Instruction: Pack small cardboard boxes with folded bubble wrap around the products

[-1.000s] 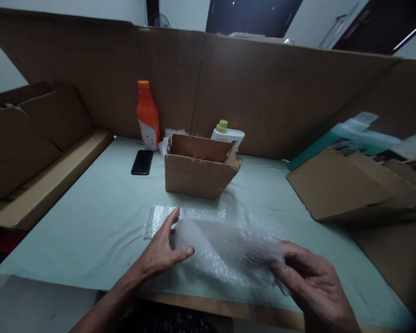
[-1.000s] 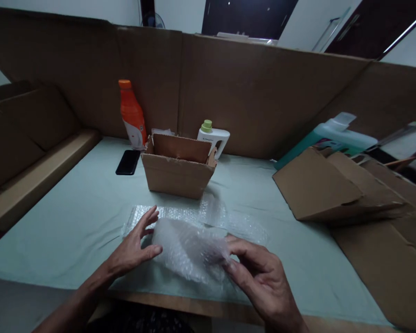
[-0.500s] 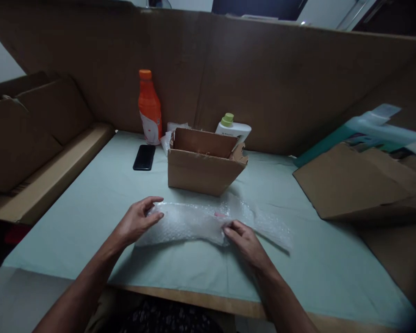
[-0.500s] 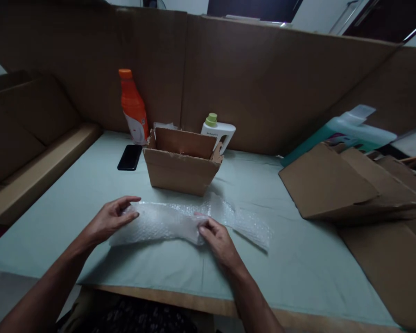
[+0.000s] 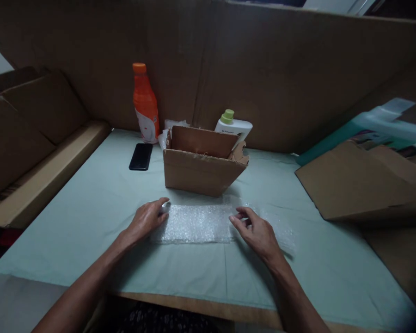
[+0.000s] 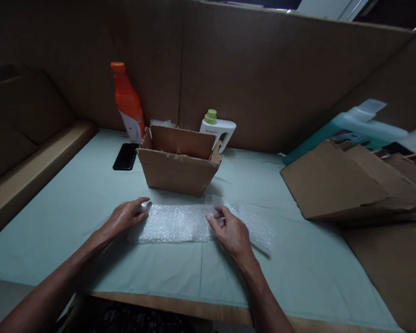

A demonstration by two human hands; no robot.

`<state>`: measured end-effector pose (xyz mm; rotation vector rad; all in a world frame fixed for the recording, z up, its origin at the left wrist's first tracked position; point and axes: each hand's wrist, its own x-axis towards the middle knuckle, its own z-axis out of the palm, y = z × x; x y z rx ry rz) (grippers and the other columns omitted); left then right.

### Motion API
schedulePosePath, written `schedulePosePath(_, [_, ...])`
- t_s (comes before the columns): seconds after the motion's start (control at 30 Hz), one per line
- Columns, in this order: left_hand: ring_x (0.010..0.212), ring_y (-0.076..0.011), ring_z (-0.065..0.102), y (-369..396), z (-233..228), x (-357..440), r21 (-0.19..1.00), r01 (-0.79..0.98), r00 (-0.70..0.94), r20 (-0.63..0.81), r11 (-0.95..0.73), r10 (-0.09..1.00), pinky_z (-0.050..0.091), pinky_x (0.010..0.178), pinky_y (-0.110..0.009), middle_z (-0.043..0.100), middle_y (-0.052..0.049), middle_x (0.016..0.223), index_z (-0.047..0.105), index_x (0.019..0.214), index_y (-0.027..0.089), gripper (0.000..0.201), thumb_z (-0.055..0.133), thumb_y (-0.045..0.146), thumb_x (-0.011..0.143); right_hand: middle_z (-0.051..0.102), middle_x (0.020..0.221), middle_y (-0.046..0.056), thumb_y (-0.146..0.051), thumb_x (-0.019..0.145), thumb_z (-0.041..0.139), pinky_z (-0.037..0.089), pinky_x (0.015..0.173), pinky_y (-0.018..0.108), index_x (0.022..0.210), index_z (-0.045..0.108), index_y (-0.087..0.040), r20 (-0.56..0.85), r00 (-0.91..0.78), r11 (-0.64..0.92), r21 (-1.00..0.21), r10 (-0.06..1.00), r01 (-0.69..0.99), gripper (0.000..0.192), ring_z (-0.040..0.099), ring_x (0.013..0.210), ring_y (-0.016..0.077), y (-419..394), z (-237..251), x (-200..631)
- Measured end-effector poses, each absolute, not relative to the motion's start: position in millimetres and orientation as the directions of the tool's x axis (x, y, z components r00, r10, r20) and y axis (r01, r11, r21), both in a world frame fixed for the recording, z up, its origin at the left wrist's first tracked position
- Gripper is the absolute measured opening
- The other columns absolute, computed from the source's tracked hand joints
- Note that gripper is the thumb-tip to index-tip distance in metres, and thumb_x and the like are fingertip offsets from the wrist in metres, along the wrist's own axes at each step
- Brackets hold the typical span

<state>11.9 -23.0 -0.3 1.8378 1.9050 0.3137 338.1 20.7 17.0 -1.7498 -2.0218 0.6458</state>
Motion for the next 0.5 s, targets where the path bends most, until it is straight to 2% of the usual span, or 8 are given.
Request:
schedulePosePath(0.07, [0.111, -0.0321, 0.069, -20.7, 4.3, 11.7, 0.461, 0.885, 0.025, -0.184, 0.064, 0.983, 0.05, 0.088, -0.038, 0.074, -0.015, 0.118, 0.055, 0.139, 0.018, 0.053, 0.056, 0.016, 0.086, 0.074, 0.082, 0.004, -0.041, 0.08, 0.058, 0.042, 0.06, 0.029, 0.112, 0.067, -0.02, 0.02, -0.171, 0.156, -0.53, 0.985, 0.833, 0.039, 0.065, 0.064, 0.0195, 29.5, 14.4, 330.2])
schedulePosePath(0.17, [0.109, -0.0284, 0.07, -20.5, 12.5, 11.1, 0.459, 0.887, 0.051, -0.196, 0.046, 0.979, 0.051, 0.089, -0.035, 0.075, -0.011, 0.114, 0.054, 0.139, 0.019, 0.052, 0.055, 0.015, 0.087, 0.07, 0.072, 0.002, -0.03, 0.08, 0.051, 0.044, 0.061, 0.028, 0.112, 0.068, -0.019, 0.034, -0.218, 0.203, -0.523, 0.975, 0.828, 0.038, 0.065, 0.064, 0.0191, 31.6, 9.8, 327.5])
schedulePosePath(0.23, [0.107, -0.0259, 0.07, -20.6, 16.5, 11.1, 0.447, 0.895, 0.078, -0.189, 0.015, 0.979, 0.051, 0.089, -0.033, 0.076, -0.008, 0.112, 0.052, 0.141, 0.022, 0.051, 0.055, 0.019, 0.09, 0.069, 0.071, 0.001, -0.03, 0.083, 0.047, 0.045, 0.061, 0.028, 0.112, 0.068, -0.02, 0.035, -0.242, 0.223, -0.535, 0.97, 0.815, 0.037, 0.065, 0.062, 0.0185, 25.8, 9.4, 332.9])
schedulePosePath(0.33, [0.107, -0.0265, 0.07, -16.8, 16.6, 13.5, 0.387, 0.922, 0.102, -0.177, -0.026, 0.979, 0.052, 0.089, -0.035, 0.074, -0.009, 0.117, 0.051, 0.141, 0.023, 0.051, 0.056, 0.02, 0.09, 0.07, 0.07, 0.001, -0.031, 0.084, 0.048, 0.046, 0.059, 0.029, 0.107, 0.07, -0.02, 0.014, -0.293, 0.26, -0.503, 0.956, 0.824, 0.033, 0.066, 0.061, 0.0193, 17.0, 11.4, 340.7])
schedulePosePath(0.4, [0.109, -0.0281, 0.068, -11.9, 13.7, 15.9, 0.355, 0.934, 0.108, -0.18, -0.038, 0.978, 0.052, 0.09, -0.037, 0.072, -0.011, 0.12, 0.055, 0.137, 0.022, 0.048, 0.057, 0.017, 0.089, 0.072, 0.076, 0.004, -0.03, 0.086, 0.048, 0.049, 0.062, 0.031, 0.104, 0.071, -0.02, 0.047, -0.322, 0.306, -0.465, 0.946, 0.83, 0.031, 0.068, 0.067, 0.021, 15.8, 11.0, 339.7])
schedulePosePath(0.5, [0.114, -0.0307, 0.064, -5.1, 10.5, 16.0, 0.32, 0.946, 0.114, -0.159, -0.058, 0.981, 0.05, 0.094, -0.041, 0.068, -0.014, 0.123, 0.057, 0.133, 0.02, 0.046, 0.058, 0.018, 0.088, 0.074, 0.102, 0.011, -0.031, 0.091, 0.048, 0.054, 0.08, 0.038, 0.109, 0.071, -0.018, 0.192, -0.383, 0.428, -0.386, 0.904, 0.817, 0.032, 0.069, 0.092, 0.026, 20.3, 4.3, 332.2])
